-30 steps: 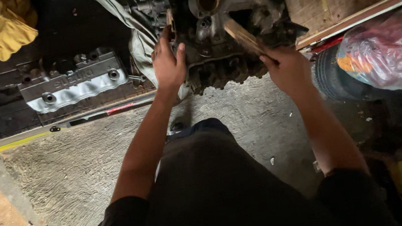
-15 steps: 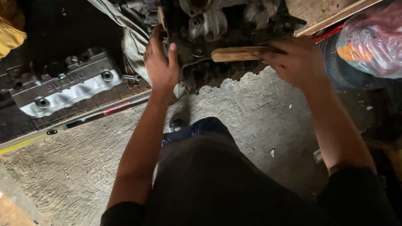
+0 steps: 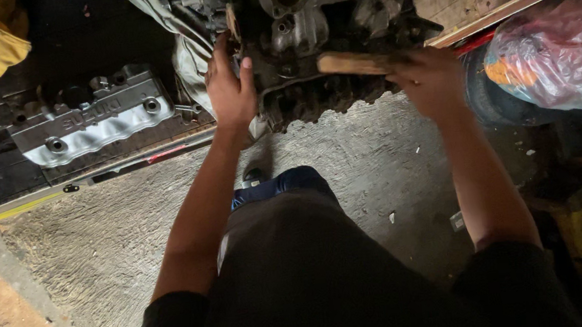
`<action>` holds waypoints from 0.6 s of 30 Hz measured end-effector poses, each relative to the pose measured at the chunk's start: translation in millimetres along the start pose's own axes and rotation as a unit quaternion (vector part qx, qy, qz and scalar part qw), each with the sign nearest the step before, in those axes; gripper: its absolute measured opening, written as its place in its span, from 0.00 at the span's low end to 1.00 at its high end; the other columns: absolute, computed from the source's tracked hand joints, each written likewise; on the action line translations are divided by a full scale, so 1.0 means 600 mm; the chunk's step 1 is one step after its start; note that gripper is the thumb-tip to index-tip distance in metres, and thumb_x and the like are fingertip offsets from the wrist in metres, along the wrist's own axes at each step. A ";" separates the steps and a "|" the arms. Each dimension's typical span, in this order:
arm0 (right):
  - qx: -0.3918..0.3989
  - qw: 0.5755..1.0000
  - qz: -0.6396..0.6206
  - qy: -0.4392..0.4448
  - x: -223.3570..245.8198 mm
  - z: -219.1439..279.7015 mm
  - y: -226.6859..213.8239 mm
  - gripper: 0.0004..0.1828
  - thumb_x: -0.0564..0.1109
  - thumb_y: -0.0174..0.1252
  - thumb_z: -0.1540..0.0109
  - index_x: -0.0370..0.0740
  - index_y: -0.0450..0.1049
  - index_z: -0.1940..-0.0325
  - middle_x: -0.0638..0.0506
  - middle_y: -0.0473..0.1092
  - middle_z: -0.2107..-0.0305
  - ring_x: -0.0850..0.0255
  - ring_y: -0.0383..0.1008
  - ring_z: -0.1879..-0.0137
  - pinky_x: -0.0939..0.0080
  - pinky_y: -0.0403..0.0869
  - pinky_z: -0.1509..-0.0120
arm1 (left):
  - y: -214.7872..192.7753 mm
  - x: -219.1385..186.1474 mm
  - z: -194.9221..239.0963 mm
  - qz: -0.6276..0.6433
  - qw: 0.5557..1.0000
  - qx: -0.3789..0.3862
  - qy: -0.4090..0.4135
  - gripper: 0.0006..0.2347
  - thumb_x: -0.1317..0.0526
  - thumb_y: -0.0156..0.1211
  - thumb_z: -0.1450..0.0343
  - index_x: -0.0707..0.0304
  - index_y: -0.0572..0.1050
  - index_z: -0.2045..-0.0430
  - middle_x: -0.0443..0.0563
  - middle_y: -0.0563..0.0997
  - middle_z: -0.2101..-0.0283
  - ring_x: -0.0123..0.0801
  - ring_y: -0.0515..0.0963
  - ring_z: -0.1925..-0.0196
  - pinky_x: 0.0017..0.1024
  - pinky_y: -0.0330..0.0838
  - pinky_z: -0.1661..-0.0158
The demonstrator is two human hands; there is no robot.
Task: The person scrubs a metal engine component with a wire brush, repeatedly rotating the part to clean multiple surfaces. The person holds the part with one hand and brushes with the other, focusing on crevices and flat areas.
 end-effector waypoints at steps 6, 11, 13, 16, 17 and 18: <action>-0.009 0.984 -0.159 0.073 0.003 -0.004 -0.007 0.19 0.45 0.76 0.41 0.40 0.83 0.48 0.47 0.78 0.53 0.51 0.79 0.50 0.52 0.77 0.44 | 0.000 -0.009 0.001 -0.006 1.000 0.011 0.007 0.26 0.47 0.47 0.20 0.67 0.61 0.31 0.67 0.77 0.37 0.58 0.75 0.35 0.48 0.64 0.34; -0.009 0.995 -0.097 -0.007 0.033 -0.031 0.008 0.15 0.48 0.76 0.40 0.43 0.83 0.52 0.50 0.79 0.53 0.54 0.78 0.50 0.52 0.75 0.43 | -0.003 -0.005 0.001 -0.009 1.000 -0.004 0.017 0.26 0.47 0.48 0.19 0.67 0.59 0.31 0.67 0.76 0.37 0.58 0.75 0.35 0.48 0.65 0.35; 0.017 0.998 -0.052 -0.030 0.033 -0.037 0.008 0.15 0.49 0.76 0.41 0.47 0.86 0.51 0.52 0.79 0.54 0.55 0.77 0.53 0.51 0.73 0.47 | -0.001 -0.002 0.001 0.003 1.000 -0.002 0.008 0.27 0.47 0.48 0.19 0.67 0.59 0.31 0.66 0.77 0.38 0.58 0.76 0.36 0.48 0.65 0.35; 0.020 0.999 0.012 -0.037 0.025 -0.037 -0.008 0.10 0.50 0.74 0.40 0.51 0.85 0.56 0.54 0.78 0.52 0.57 0.77 0.50 0.50 0.72 0.44 | 0.003 0.000 0.000 -0.009 1.000 -0.005 0.011 0.27 0.46 0.47 0.19 0.67 0.59 0.30 0.67 0.77 0.38 0.58 0.76 0.35 0.48 0.66 0.35; 0.016 0.999 0.032 -0.035 0.024 -0.035 -0.015 0.08 0.50 0.74 0.40 0.52 0.84 0.58 0.54 0.78 0.51 0.58 0.77 0.48 0.50 0.72 0.41 | 0.003 0.003 0.000 -0.009 1.000 0.000 0.003 0.27 0.45 0.46 0.20 0.67 0.59 0.30 0.68 0.76 0.38 0.58 0.76 0.35 0.48 0.66 0.35; 0.020 0.999 0.045 -0.023 0.023 -0.030 -0.020 0.08 0.51 0.74 0.39 0.52 0.85 0.56 0.54 0.78 0.52 0.57 0.77 0.48 0.49 0.72 0.42 | 0.003 0.005 0.004 -0.010 1.000 0.005 -0.006 0.27 0.45 0.46 0.20 0.66 0.59 0.30 0.68 0.76 0.38 0.58 0.76 0.35 0.48 0.67 0.34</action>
Point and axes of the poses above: each hand's wrist, its own z-axis away from the middle knuckle, its own y-axis out of the palm, x = y × z, the point moved 4 cm from there along -z, towards the middle knuckle
